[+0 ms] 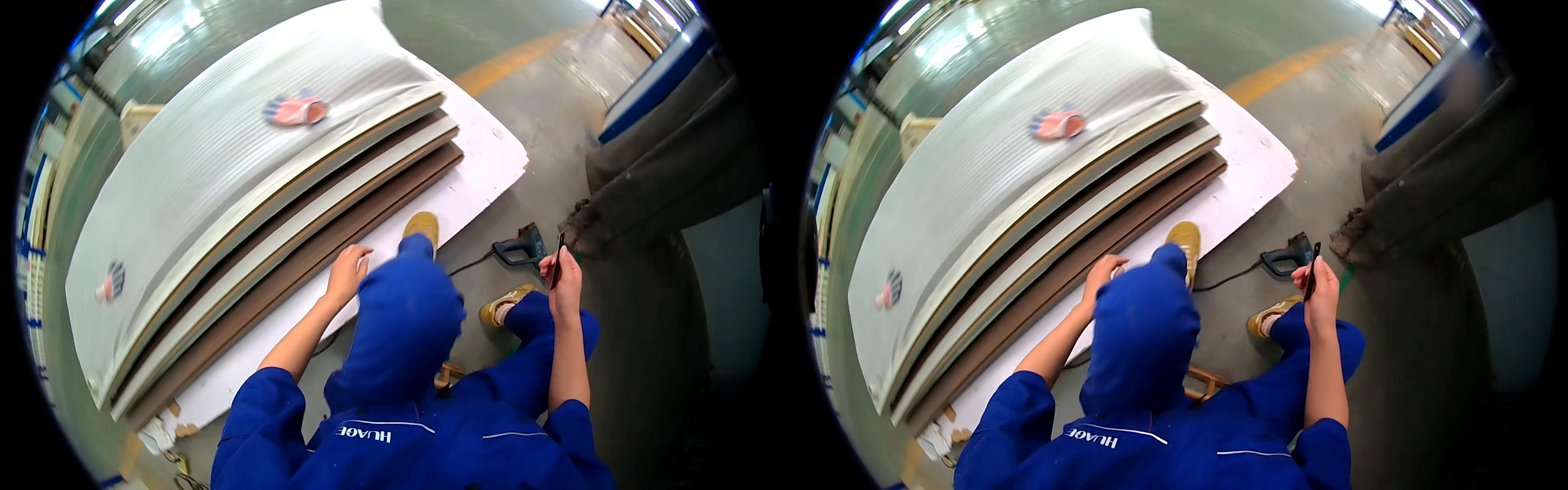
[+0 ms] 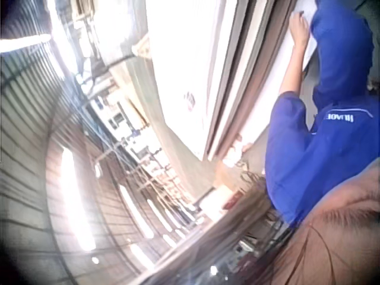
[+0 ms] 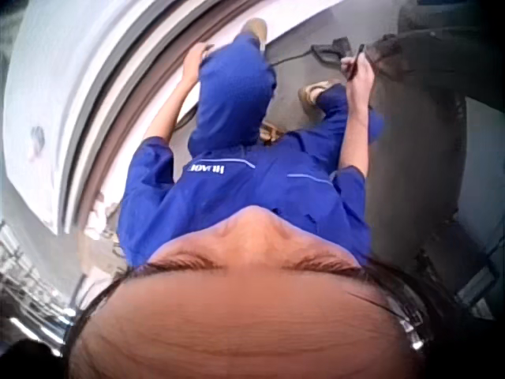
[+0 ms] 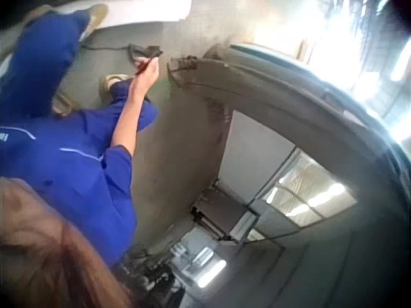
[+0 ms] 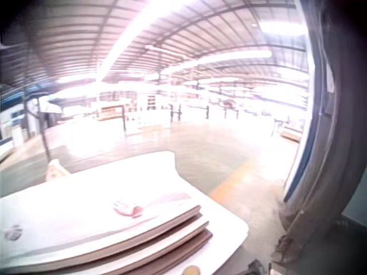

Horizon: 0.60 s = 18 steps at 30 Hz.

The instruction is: The person uses a utility knife to trim excess material along the edges of curved wooden panels. They repeatedly score and peel away thin strips, working along the perimeter of each panel.

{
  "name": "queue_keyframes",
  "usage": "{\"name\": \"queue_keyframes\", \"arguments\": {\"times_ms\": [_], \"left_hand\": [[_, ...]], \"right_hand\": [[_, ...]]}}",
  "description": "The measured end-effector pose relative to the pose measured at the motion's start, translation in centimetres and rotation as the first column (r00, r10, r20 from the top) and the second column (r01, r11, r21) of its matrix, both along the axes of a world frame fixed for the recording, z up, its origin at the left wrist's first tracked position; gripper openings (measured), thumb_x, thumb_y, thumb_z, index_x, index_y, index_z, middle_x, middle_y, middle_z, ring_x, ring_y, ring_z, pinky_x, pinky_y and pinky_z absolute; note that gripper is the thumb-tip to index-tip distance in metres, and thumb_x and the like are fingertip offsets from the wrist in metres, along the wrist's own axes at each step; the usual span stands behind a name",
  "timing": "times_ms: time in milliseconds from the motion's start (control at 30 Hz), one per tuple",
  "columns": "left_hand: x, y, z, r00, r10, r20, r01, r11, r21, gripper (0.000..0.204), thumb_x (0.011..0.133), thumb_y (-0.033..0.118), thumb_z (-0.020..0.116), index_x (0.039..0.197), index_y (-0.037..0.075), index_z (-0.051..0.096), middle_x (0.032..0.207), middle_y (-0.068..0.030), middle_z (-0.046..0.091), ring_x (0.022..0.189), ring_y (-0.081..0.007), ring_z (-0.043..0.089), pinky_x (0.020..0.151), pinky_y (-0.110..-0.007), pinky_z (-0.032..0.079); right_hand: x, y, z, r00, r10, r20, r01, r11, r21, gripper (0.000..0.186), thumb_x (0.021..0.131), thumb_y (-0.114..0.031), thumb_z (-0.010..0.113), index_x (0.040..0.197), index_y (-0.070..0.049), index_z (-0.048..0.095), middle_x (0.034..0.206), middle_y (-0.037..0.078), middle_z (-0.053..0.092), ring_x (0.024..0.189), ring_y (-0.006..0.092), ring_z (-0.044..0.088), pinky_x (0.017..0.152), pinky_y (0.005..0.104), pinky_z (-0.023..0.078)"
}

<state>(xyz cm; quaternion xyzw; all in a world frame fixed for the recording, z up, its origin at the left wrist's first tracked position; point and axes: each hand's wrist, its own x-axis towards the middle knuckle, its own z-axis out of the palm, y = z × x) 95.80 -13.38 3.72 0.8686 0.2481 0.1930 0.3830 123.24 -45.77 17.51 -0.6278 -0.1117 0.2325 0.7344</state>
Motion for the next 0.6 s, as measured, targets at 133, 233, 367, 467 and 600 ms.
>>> {"name": "queue_keyframes", "arguments": {"times_ms": [133,233,367,467,600], "left_hand": [[10.4,1.8,-2.5,0.975,-0.165,-0.148,0.204,0.93,0.306,0.053,0.085,0.006,0.064,0.135,-0.001,0.047,0.143,-0.0209,0.046,0.134,-0.0379,0.043,0.111,-0.043,0.037],[16.3,3.0,-5.0,0.974,-0.08,-0.21,0.164,0.893,0.419,0.072,0.084,0.009,0.066,0.143,-0.01,0.03,0.152,-0.0305,0.028,0.143,-0.0432,0.028,0.118,-0.047,0.026],[19.6,2.8,-7.7,0.936,-0.048,-0.35,0.21,0.874,0.439,0.083,0.085,0.019,0.067,0.146,-0.014,0.022,0.155,-0.0323,0.02,0.146,-0.0433,0.019,0.12,-0.05,0.017],[20.5,2.2,-7.7,0.935,-0.126,-0.333,0.258,0.884,0.389,0.081,0.085,0.017,0.066,0.146,-0.013,0.022,0.155,-0.0311,0.021,0.147,-0.042,0.019,0.12,-0.05,0.017],[23.1,1.8,-8.1,0.926,-0.207,-0.315,0.33,0.849,0.413,0.073,0.086,0.013,0.064,0.145,-0.012,0.027,0.155,-0.0293,0.023,0.146,-0.0411,0.022,0.12,-0.048,0.019]], "right_hand": [[1.0,-1.4,-5.6,0.972,-0.194,-0.129,0.173,0.972,-0.162,0.037,0.105,-0.03,0.047,0.079,-0.006,0.056,0.075,0.007,0.065,0.065,0.0107,0.055,0.064,0.025,0.044],[0.5,-2.6,-9.7,0.933,-0.276,-0.232,0.221,0.946,-0.239,0.038,0.105,-0.031,0.046,0.08,-0.005,0.057,0.075,0.007,0.065,0.064,0.0109,0.056,0.064,0.0251,0.044],[-0.5,-5.3,-12.7,0.923,-0.314,-0.223,0.219,0.904,-0.368,0.039,0.105,-0.032,0.046,0.081,-0.004,0.058,0.074,0.007,0.065,0.065,0.0111,0.057,0.065,0.0248,0.045],[-1.4,-7.2,-13.2,0.861,-0.458,-0.222,0.371,0.863,-0.344,0.039,0.105,-0.033,0.047,0.08,-0.004,0.056,0.072,0.006,0.064,0.059,0.0108,0.055,0.059,0.0248,0.046],[-1.0,-6.8,-11.6,0.823,-0.527,-0.21,0.435,0.824,-0.363,0.037,0.104,-0.033,0.048,0.08,-0.005,0.056,0.07,0.006,0.063,0.06,0.0099,0.055,0.058,0.0236,0.045]]}}
